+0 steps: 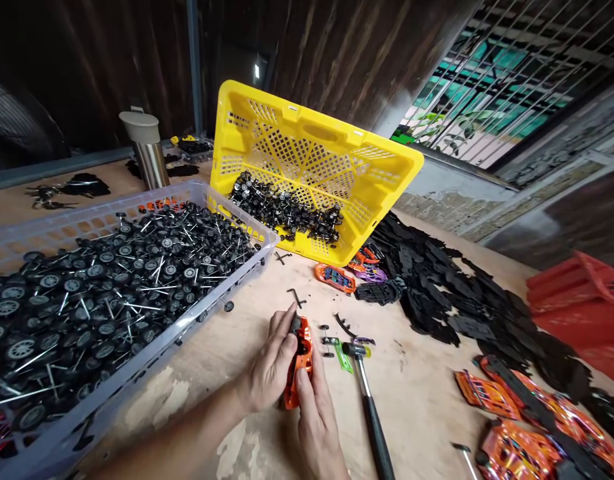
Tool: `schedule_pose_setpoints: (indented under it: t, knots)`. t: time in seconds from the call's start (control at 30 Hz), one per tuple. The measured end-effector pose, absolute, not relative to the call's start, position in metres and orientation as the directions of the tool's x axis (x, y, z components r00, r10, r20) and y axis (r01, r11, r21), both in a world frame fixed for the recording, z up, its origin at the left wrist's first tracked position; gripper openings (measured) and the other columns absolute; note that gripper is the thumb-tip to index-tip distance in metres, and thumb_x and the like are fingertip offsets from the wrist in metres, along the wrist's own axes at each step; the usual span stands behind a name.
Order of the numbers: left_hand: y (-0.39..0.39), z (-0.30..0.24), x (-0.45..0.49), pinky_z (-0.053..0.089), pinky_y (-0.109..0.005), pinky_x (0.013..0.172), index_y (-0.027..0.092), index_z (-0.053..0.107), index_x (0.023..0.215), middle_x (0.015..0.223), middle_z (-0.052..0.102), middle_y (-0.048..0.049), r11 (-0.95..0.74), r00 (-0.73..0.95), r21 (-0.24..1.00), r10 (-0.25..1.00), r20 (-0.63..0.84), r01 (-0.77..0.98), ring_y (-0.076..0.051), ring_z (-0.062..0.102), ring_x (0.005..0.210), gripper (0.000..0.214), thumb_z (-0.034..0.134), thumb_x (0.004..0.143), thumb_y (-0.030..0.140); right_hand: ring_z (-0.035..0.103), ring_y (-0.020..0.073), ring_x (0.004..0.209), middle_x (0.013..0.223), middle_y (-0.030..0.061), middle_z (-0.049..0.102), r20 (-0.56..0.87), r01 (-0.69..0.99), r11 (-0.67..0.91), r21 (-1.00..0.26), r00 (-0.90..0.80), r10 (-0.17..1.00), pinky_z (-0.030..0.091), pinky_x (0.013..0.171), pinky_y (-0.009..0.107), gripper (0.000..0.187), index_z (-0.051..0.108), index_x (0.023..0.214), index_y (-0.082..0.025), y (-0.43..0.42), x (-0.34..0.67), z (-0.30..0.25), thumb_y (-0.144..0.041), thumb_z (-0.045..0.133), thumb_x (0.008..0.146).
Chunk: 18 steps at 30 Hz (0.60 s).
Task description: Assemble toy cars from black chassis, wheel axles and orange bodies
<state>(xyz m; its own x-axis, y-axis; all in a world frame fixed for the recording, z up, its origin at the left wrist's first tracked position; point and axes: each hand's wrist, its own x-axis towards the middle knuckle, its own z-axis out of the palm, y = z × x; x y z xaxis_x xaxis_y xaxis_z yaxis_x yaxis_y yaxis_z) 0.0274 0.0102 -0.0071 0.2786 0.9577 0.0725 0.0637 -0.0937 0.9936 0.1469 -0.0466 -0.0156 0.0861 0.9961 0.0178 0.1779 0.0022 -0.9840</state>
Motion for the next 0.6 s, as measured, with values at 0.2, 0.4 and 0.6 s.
schedule_pose_setpoints:
  t: [0.2, 0.4, 0.6]
  knots:
    - [0.01, -0.004, 0.029, 0.008, -0.044, 0.123, 0.018, 0.029, 0.15, 0.158, 0.029, -0.0081, -0.079, 0.285, 0.995, 0.957, 0.061, 0.053, -0.022, 0.012, 0.149, 0.063, 0.02, 0.098, 0.052, 0.018, 0.0211, 0.146, 0.159, -0.0008, 0.024, 0.059, 0.256, 0.042, -0.966, 0.058, 0.997, 0.018, 0.121, 0.043, 0.054, 0.025, 0.151, -0.033, -0.046, 0.148, -0.02, -0.036, 0.042, 0.1]
    - [0.009, -0.008, 0.034, 0.01, -0.044, 0.123, 0.018, 0.035, 0.148, 0.156, 0.032, -0.0087, -0.026, 0.258, 0.999, 0.966, 0.033, -0.032, -0.023, 0.015, 0.148, 0.063, 0.02, 0.098, 0.054, 0.018, 0.0228, 0.147, 0.158, -0.001, 0.025, 0.143, 0.381, 0.124, -0.916, 0.022, 0.989, 0.022, 0.119, 0.046, 0.055, 0.023, 0.152, -0.033, -0.047, 0.149, -0.019, -0.033, 0.04, 0.1]
    - [0.006, -0.006, 0.034, 0.008, -0.042, 0.123, 0.019, 0.038, 0.145, 0.155, 0.034, -0.0085, 0.03, 0.27, 0.997, 0.963, -0.008, -0.074, -0.022, 0.018, 0.147, 0.061, 0.022, 0.098, 0.054, 0.023, 0.0224, 0.145, 0.157, 0.0004, 0.028, 0.175, 0.395, 0.142, -0.908, 0.049, 0.983, 0.029, 0.117, 0.043, 0.056, 0.023, 0.152, -0.032, -0.048, 0.15, -0.028, -0.031, 0.041, 0.099]
